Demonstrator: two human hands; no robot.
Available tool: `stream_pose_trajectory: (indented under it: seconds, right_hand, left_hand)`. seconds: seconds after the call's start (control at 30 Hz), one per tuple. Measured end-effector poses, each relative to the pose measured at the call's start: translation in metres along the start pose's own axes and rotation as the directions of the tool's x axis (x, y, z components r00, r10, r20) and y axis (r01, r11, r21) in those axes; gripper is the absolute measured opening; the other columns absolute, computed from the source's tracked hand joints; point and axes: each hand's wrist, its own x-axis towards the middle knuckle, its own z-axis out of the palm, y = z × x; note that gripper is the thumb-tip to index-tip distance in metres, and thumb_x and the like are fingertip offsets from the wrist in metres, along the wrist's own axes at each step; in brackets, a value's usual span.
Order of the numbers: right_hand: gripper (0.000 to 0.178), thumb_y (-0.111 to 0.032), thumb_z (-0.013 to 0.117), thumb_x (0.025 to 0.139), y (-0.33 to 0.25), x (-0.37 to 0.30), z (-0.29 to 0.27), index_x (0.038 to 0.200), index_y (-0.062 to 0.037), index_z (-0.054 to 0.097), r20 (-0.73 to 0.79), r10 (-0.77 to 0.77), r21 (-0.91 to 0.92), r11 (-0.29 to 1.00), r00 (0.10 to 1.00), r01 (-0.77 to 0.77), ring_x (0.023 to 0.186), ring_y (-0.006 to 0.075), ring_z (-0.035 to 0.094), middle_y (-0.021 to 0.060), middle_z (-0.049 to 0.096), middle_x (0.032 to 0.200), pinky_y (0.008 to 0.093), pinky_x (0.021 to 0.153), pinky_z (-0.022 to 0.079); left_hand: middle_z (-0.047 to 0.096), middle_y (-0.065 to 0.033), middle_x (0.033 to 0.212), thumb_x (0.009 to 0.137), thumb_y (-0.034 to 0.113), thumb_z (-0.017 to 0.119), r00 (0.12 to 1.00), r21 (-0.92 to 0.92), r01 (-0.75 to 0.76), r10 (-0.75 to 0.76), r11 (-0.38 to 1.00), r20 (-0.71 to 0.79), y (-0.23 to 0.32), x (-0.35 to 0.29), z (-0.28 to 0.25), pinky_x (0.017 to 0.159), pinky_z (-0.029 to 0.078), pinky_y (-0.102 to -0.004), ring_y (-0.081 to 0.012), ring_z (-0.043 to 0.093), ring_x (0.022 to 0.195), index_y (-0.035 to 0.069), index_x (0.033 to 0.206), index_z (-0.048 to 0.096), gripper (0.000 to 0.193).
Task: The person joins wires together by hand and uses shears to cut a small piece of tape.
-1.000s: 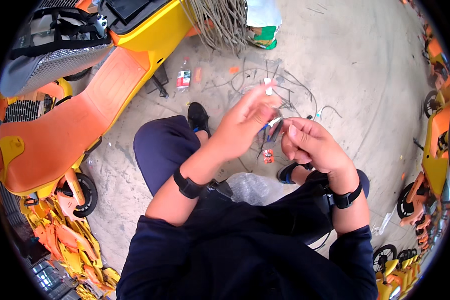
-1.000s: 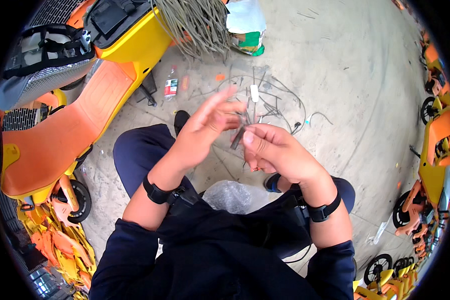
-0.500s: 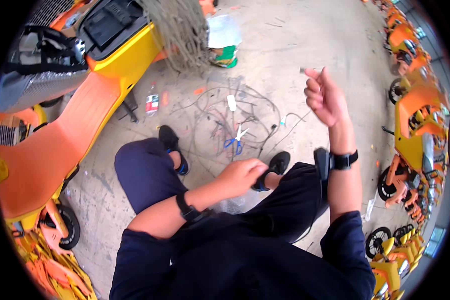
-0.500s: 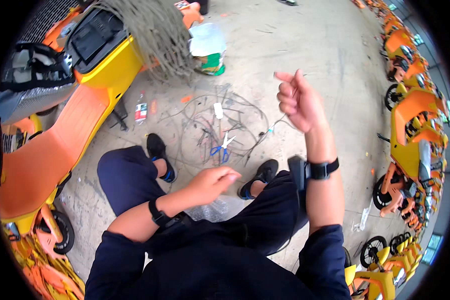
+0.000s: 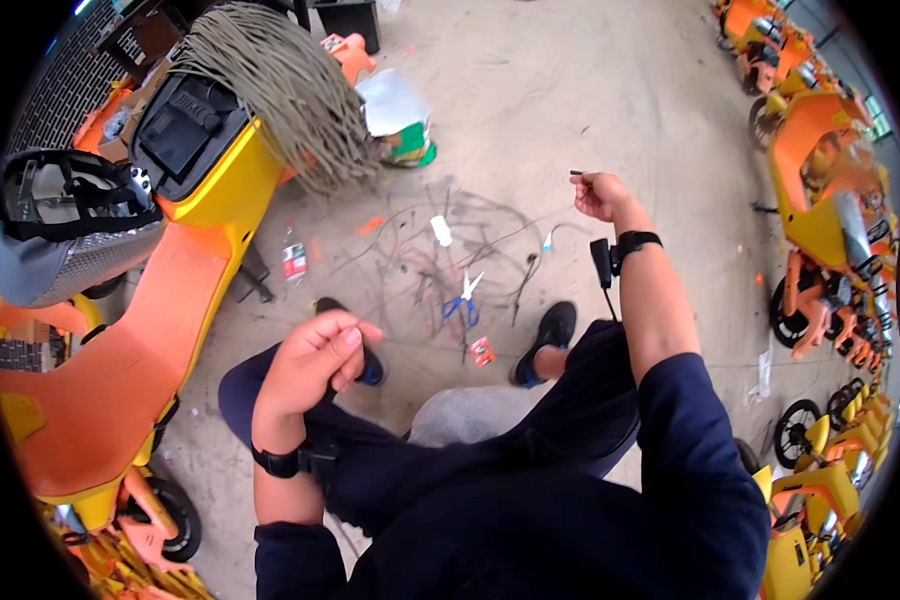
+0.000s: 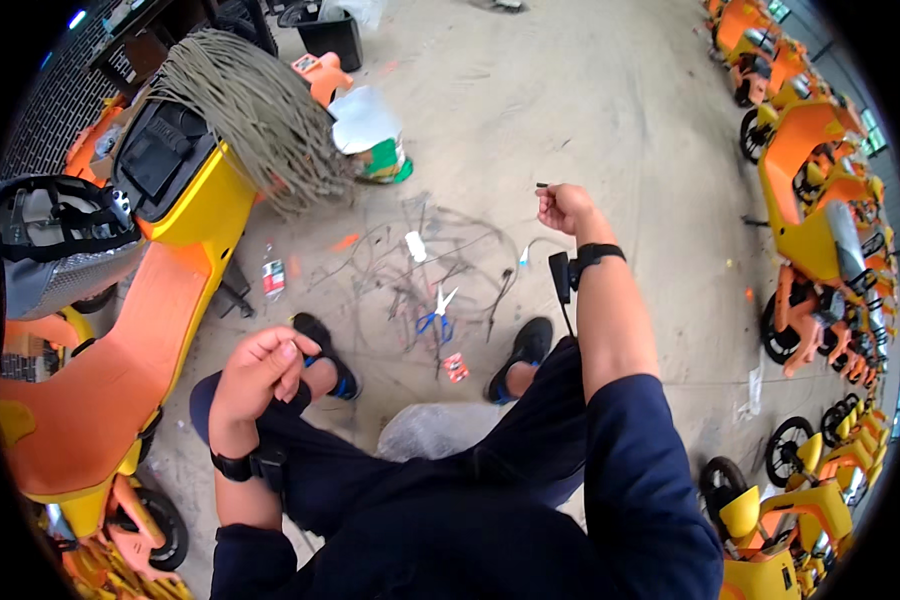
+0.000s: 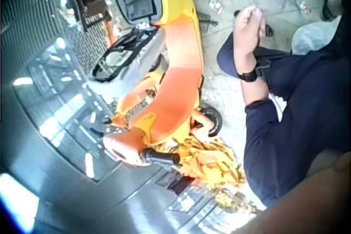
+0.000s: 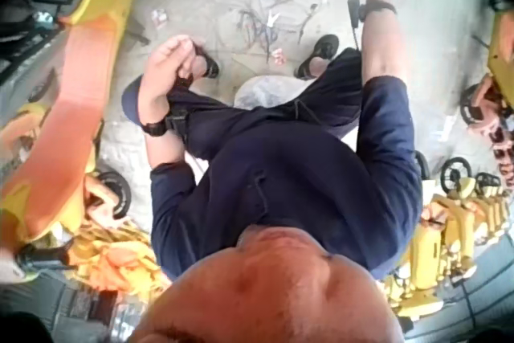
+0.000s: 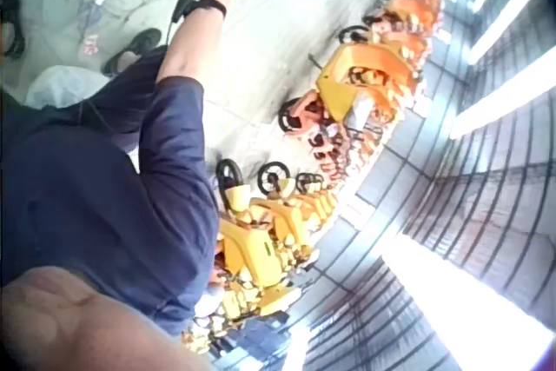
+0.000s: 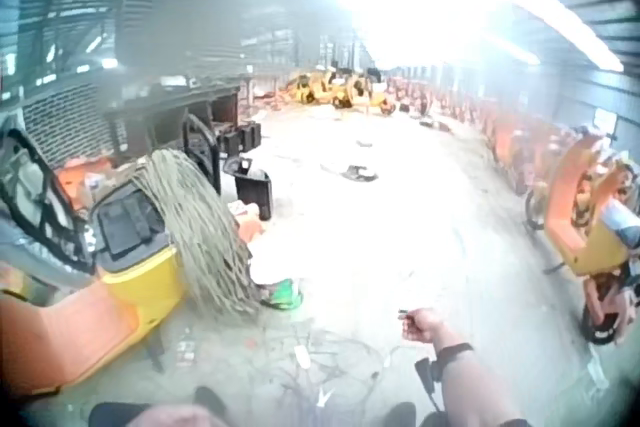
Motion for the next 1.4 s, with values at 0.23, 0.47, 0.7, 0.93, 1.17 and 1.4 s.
stream_pose_trajectory:
  seconds: [0.23, 0.47, 0.7, 0.93, 1.17, 1.4]
  right_hand:
    - [0.046, -0.041, 0.05, 0.093, 0.043, -0.021, 0.035, 0.109, 0.0026, 0.053, -0.172, 0.134, -0.395, 0.898, 0.976, -0.193, 0.075, 0.0262, 0.066, 0.0124, 0.063, 0.091, 0.0408, 0.062, 0.056]
    - [0.065, -0.057, 0.038, 0.094, 0.053, -0.148, 0.119, 0.121, 0.0002, 0.051, 0.457, -0.04, -0.384, 0.892, 0.889, 0.238, 0.086, 0.0227, 0.065, 0.0133, 0.065, 0.103, 0.0364, 0.078, 0.052]
    - [0.042, -0.034, 0.042, 0.099, 0.079, -0.229, 0.113, 0.118, 0.0016, 0.053, 0.626, -0.199, 0.031, 0.973, 0.754, 0.23, 0.063, 0.011, 0.052, 0.0027, 0.058, 0.082, 0.0276, 0.065, 0.047]
    - [0.021, -0.023, 0.061, 0.092, 0.037, -0.282, 0.128, 0.092, -0.0019, 0.063, 0.41, -0.316, -0.257, 0.86, 0.856, 0.44, 0.051, 0.0059, 0.042, -0.0038, 0.049, 0.059, 0.0228, 0.051, 0.041]
    - [0.025, -0.027, 0.064, 0.09, 0.009, -0.283, 0.162, 0.081, -0.004, 0.062, 0.435, -0.395, -0.455, 0.679, 0.809, 0.576, 0.051, 0.0052, 0.047, -0.0027, 0.053, 0.059, 0.021, 0.048, 0.039]
    - [0.017, -0.018, 0.065, 0.089, 0.01, -0.249, 0.166, 0.084, -0.002, 0.064, 0.515, -0.517, -0.11, 0.751, 0.684, 0.651, 0.059, 0.0074, 0.056, 0.0011, 0.062, 0.068, 0.0202, 0.056, 0.045]
  left_hand:
    - [0.056, -0.0073, 0.064, 0.1, 0.026, 0.042, 0.993, -0.162, 0.08, -0.065, 0.984, 0.096, 0.045, 0.034, 0.026, 0.045, 0.044, -0.0302, -0.0149, 0.054, 0.045, -0.003, 0.114, 0.055, 0.035]
    - [0.064, -0.0156, 0.102, 0.101, 0.033, 0.035, 0.962, -0.432, 0.203, -0.098, 0.879, 0.254, -0.018, 0.158, 0.061, 0.073, 0.054, -0.0321, -0.0243, 0.065, 0.088, -0.001, 0.123, 0.049, 0.043]
    - [0.061, -0.0206, 0.111, 0.102, 0.034, 0.034, 0.995, -0.54, 0.081, -0.037, 0.838, 0.091, -0.027, 0.18, 0.057, 0.084, 0.053, -0.0371, -0.0297, 0.063, 0.1, -0.003, 0.123, 0.047, 0.045]
    - [0.065, -0.014, 0.083, 0.098, 0.041, 0.04, 0.968, 0.183, 0.251, -0.241, 0.951, -0.077, 0.002, 0.154, 0.017, 0.063, 0.054, -0.033, -0.0233, 0.065, 0.075, -0.002, 0.105, 0.057, 0.047]
    - [0.063, -0.0027, 0.082, 0.096, 0.025, 0.053, 0.929, 0.044, -0.35, 0.34, 0.936, 0.147, 0.025, 0.096, 0.086, 0.06, 0.047, -0.0243, -0.0093, 0.058, 0.066, 0.002, 0.102, 0.065, 0.026]
    - [0.062, -0.0022, 0.069, 0.093, 0.018, 0.057, 0.909, 0.344, -0.38, 0.416, 0.859, -0.033, 0.018, 0.101, 0.074, 0.053, 0.044, -0.0211, -0.0059, 0.054, 0.06, 0.0, 0.104, 0.066, 0.023]
